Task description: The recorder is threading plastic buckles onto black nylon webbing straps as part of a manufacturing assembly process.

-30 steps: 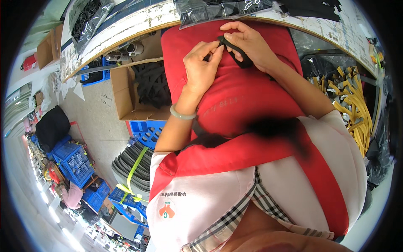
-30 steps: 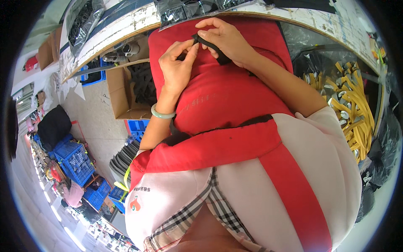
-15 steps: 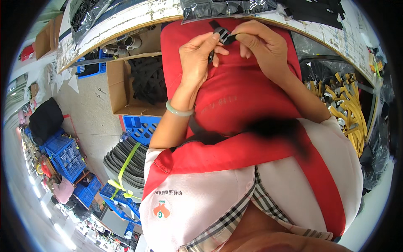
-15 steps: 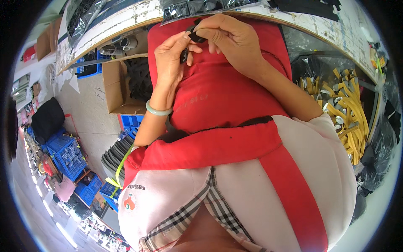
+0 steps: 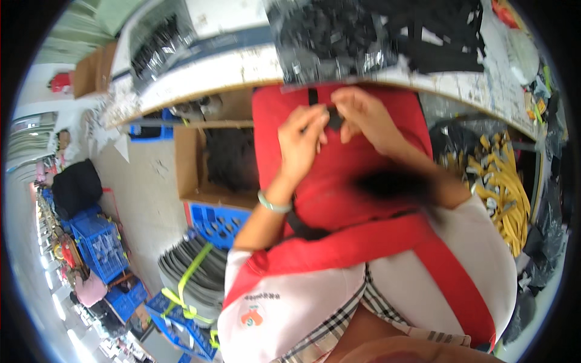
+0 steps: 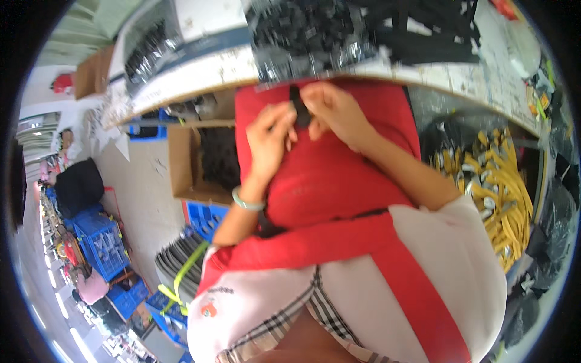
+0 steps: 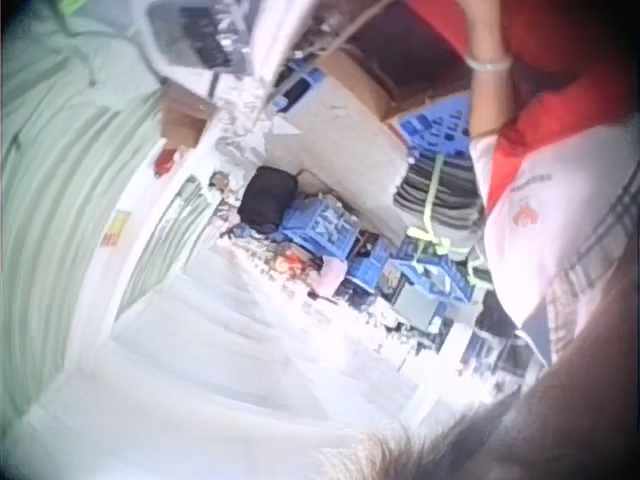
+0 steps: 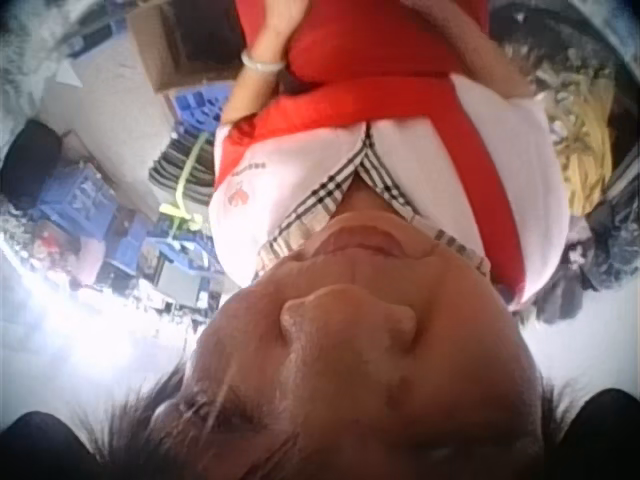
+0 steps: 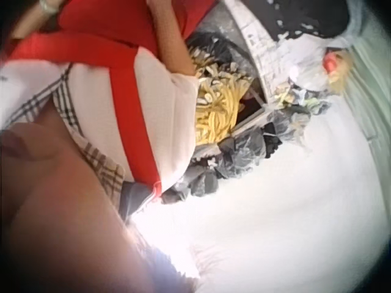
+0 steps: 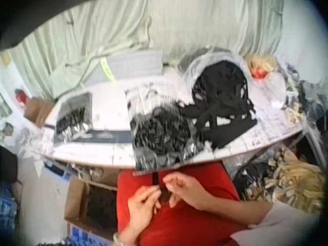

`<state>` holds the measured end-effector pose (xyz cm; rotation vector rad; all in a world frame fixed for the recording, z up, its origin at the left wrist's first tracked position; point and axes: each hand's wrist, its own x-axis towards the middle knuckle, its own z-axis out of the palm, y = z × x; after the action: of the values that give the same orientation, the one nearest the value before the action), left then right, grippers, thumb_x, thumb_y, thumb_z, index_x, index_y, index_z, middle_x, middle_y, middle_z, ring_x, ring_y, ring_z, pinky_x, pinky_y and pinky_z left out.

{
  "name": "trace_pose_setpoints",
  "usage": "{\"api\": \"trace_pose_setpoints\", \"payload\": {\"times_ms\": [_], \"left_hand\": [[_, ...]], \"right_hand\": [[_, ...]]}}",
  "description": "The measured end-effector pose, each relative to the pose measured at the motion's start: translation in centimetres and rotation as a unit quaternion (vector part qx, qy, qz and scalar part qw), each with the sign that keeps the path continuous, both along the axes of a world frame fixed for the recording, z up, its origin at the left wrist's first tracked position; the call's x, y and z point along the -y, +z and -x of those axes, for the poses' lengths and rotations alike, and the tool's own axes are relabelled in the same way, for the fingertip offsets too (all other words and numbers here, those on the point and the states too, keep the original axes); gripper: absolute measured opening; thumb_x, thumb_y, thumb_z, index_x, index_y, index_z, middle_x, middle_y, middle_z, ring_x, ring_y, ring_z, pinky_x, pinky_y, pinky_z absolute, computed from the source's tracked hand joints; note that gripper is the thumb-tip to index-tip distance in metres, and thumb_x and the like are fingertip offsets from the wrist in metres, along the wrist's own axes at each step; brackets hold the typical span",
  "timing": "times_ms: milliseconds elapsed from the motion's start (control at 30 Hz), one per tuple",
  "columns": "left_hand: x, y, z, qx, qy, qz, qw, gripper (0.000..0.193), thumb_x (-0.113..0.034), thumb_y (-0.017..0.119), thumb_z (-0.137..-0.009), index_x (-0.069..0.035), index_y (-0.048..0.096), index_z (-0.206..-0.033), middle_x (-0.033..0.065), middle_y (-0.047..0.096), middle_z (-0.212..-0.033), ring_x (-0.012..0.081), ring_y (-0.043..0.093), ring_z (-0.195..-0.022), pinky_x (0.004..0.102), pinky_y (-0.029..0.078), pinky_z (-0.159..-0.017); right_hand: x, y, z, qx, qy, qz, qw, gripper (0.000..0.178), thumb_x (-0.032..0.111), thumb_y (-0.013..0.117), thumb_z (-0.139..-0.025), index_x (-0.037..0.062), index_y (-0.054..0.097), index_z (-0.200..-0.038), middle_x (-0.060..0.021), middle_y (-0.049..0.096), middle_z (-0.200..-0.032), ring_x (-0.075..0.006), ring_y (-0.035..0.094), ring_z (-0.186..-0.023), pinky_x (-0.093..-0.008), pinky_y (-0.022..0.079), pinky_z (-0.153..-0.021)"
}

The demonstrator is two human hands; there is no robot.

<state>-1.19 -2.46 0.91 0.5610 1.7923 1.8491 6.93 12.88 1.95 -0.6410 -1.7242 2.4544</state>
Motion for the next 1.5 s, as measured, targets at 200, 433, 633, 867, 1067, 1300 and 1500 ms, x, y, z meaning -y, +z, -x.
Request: {"api": "trace_pose_setpoints", "payload": {"times_ms": [200,433,633,867,1067,1300,1500], "left_hand": [[3.3,1.0,0.6,0.081,-0.063,-0.037,0.994,0.014,-0.003,0.061,-0.09,0.003,0.067,-0.1,0.0028,0.057,-0.072,0.0054,0.047,-0.05,0.0198,0.033,-0.042],[16.2,6.5,2.9,0.062,0.004,0.062,0.996,0.011,0.002,0.065,-0.083,0.002,0.068,-0.093,0.0035,0.06,-0.08,0.0043,0.045,-0.051,0.0192,0.03,-0.042],[27.3,-2.7,7.3,0.204,0.385,-0.201,0.877,0.019,-0.006,0.06,-0.091,0.003,0.057,-0.108,0.0118,0.062,-0.102,0.0196,0.059,-0.087,0.0304,0.052,-0.076],[13.1,-4.8,4.7,0.401,0.133,-0.254,0.87,0.056,0.024,0.042,-0.067,0.014,0.049,-0.121,0.025,0.051,-0.127,0.0364,0.046,-0.126,0.0393,0.04,-0.109],[5.0,-1.9,3.2,0.349,-0.053,-0.191,0.916,0.053,0.022,0.044,-0.073,0.01,0.051,-0.123,0.0194,0.054,-0.127,0.0312,0.048,-0.125,0.0367,0.04,-0.107],[-0.5,0.1,0.6,0.232,-0.069,-0.025,0.97,0.021,-0.002,0.048,-0.096,0.007,0.055,-0.113,0.0188,0.062,-0.107,0.0259,0.067,-0.089,0.0349,0.058,-0.077],[-1.7,1.4,1.0,0.189,-0.034,-0.024,0.981,0.005,-0.001,0.058,-0.091,0.003,0.06,-0.092,0.011,0.065,-0.076,0.0159,0.064,-0.061,0.0269,0.056,-0.055]], "right_hand": [[-0.3,-0.3,0.4,0.058,0.213,0.124,0.967,0.018,0.018,0.057,-0.094,0.0014,0.06,-0.091,-0.0022,0.056,-0.069,-0.0092,0.051,-0.05,-0.0221,0.042,-0.046],[0.6,-1.3,3.3,-0.036,0.15,-0.075,0.985,0.017,0.019,0.057,-0.095,0.0022,0.06,-0.09,-0.0011,0.056,-0.068,-0.0068,0.051,-0.054,-0.0223,0.044,-0.049],[-0.6,-1.1,0.9,-0.028,0.187,-0.233,0.954,0.015,0.017,0.057,-0.092,0.0033,0.06,-0.088,-0.0051,0.06,-0.072,-0.0104,0.057,-0.06,-0.028,0.046,-0.055],[-6.9,0.7,-3.3,-0.05,-0.032,-0.436,0.898,0.014,0.017,0.061,-0.086,0.0055,0.062,-0.094,-0.0103,0.063,-0.083,-0.0241,0.062,-0.076,-0.0343,0.049,-0.066],[-15.3,0.4,-3.2,-0.007,-0.19,-0.597,0.78,0.024,0.01,0.067,-0.082,0.0085,0.064,-0.106,-0.0038,0.06,-0.09,-0.0158,0.057,-0.08,-0.0265,0.047,-0.073],[-17.7,1.8,-0.8,-0.155,-0.26,-0.748,0.591,0.014,0.014,0.066,-0.082,0.007,0.07,-0.093,-0.0058,0.068,-0.096,-0.0242,0.062,-0.092,-0.0336,0.049,-0.082],[-5.4,12.0,-2.9,-0.161,-0.053,-0.566,0.807,0.014,0.011,0.062,-0.088,0.0028,0.066,-0.099,-0.0065,0.067,-0.088,-0.0191,0.063,-0.077,-0.0268,0.049,-0.07]]}}
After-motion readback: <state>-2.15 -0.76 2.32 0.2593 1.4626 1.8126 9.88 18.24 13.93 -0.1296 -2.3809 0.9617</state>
